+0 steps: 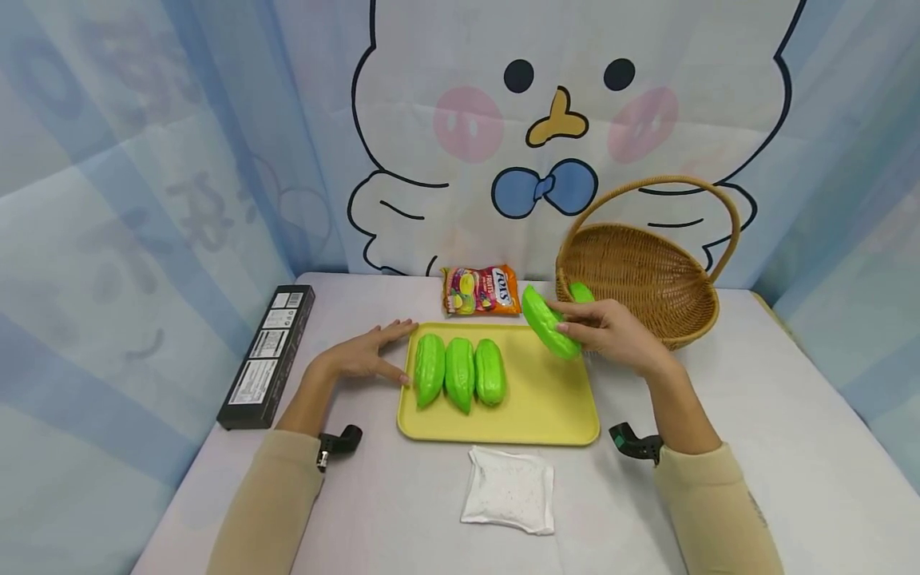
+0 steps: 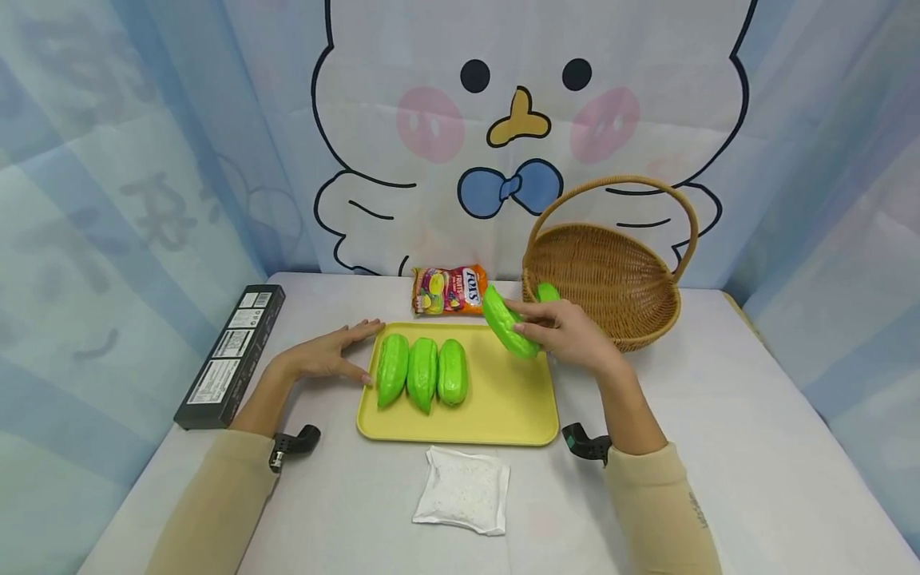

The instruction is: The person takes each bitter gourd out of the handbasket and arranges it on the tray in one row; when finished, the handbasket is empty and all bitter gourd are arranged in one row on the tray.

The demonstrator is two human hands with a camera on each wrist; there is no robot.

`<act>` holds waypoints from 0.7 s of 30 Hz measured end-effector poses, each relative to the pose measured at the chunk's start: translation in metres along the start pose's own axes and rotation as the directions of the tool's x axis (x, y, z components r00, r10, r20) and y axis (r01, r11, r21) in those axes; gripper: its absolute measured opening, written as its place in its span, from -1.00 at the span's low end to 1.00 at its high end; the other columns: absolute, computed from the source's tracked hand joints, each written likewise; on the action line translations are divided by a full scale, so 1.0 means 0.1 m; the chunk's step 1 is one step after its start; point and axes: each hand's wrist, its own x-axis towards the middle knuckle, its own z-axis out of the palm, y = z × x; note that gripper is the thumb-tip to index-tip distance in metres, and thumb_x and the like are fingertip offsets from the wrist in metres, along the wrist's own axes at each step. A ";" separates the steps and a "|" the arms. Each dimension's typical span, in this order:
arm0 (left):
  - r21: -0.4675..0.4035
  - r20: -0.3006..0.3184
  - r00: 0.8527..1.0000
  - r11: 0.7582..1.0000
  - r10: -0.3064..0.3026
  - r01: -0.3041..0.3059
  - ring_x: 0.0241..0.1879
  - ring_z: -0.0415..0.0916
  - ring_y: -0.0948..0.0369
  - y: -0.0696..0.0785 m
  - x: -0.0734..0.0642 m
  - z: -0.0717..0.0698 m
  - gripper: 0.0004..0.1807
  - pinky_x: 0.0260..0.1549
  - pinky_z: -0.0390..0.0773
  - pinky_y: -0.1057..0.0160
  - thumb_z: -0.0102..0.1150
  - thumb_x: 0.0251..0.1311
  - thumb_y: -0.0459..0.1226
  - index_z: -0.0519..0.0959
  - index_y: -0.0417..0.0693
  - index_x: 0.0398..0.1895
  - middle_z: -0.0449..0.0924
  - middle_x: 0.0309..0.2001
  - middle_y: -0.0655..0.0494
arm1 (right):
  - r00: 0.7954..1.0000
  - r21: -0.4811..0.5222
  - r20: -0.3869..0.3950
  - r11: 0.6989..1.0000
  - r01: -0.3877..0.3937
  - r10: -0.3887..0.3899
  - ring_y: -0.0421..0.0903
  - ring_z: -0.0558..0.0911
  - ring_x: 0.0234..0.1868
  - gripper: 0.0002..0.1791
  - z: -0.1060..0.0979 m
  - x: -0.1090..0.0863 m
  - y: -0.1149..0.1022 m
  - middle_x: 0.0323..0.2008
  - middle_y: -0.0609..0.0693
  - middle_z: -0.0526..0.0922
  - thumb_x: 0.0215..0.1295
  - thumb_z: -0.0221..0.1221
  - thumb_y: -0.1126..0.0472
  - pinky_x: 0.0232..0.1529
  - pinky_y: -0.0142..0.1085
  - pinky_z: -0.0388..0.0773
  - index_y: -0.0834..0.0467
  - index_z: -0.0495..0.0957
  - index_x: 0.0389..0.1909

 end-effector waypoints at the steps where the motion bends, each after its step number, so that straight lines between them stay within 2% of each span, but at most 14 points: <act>1: -0.002 0.000 1.000 1.000 -0.002 0.002 0.71 -0.39 -0.03 0.00 0.00 0.00 0.23 0.65 -0.42 -0.23 0.62 -0.03 0.07 0.09 0.23 0.69 -0.13 0.72 0.12 | 1.000 -0.010 0.009 1.000 -0.002 0.002 -0.09 0.51 -0.33 -0.51 0.02 0.01 0.00 -0.21 0.14 0.70 0.51 0.23 0.09 -0.42 -0.38 0.55 -0.02 0.54 0.41; 11: 0.000 0.001 1.000 1.000 -0.003 0.003 0.71 -0.40 -0.05 -0.02 0.00 -0.01 0.22 0.64 -0.41 -0.27 0.61 -0.03 0.09 0.08 0.26 0.69 -0.13 0.72 0.14 | 0.996 -0.120 0.084 0.993 -0.014 0.024 -0.10 0.45 -0.39 -0.53 0.28 0.07 -0.01 -0.44 -0.01 0.50 0.53 0.20 0.09 -0.44 -0.36 0.47 -0.01 0.53 0.41; 16: 0.001 0.001 1.000 1.000 0.001 -0.001 0.71 -0.40 -0.03 -0.02 -0.01 -0.01 0.22 0.64 -0.42 -0.25 0.61 -0.02 0.07 0.08 0.26 0.69 -0.13 0.72 0.14 | 0.991 -0.179 0.113 0.983 -0.045 0.066 -0.12 0.50 -0.42 -0.52 0.36 0.11 0.03 -0.47 -0.01 0.53 0.53 0.20 0.09 -0.43 -0.34 0.49 0.01 0.52 0.42; 21: 0.010 0.004 1.000 1.000 0.007 -0.007 0.71 -0.39 -0.02 -0.02 0.00 -0.01 0.22 0.65 -0.42 -0.22 0.60 -0.01 0.08 0.08 0.24 0.69 -0.13 0.72 0.12 | 0.989 -0.205 0.127 0.978 -0.044 0.071 -0.14 0.46 -0.46 -0.51 0.42 0.13 0.06 -0.51 -0.04 0.47 0.53 0.20 0.11 -0.46 -0.34 0.44 0.06 0.52 0.42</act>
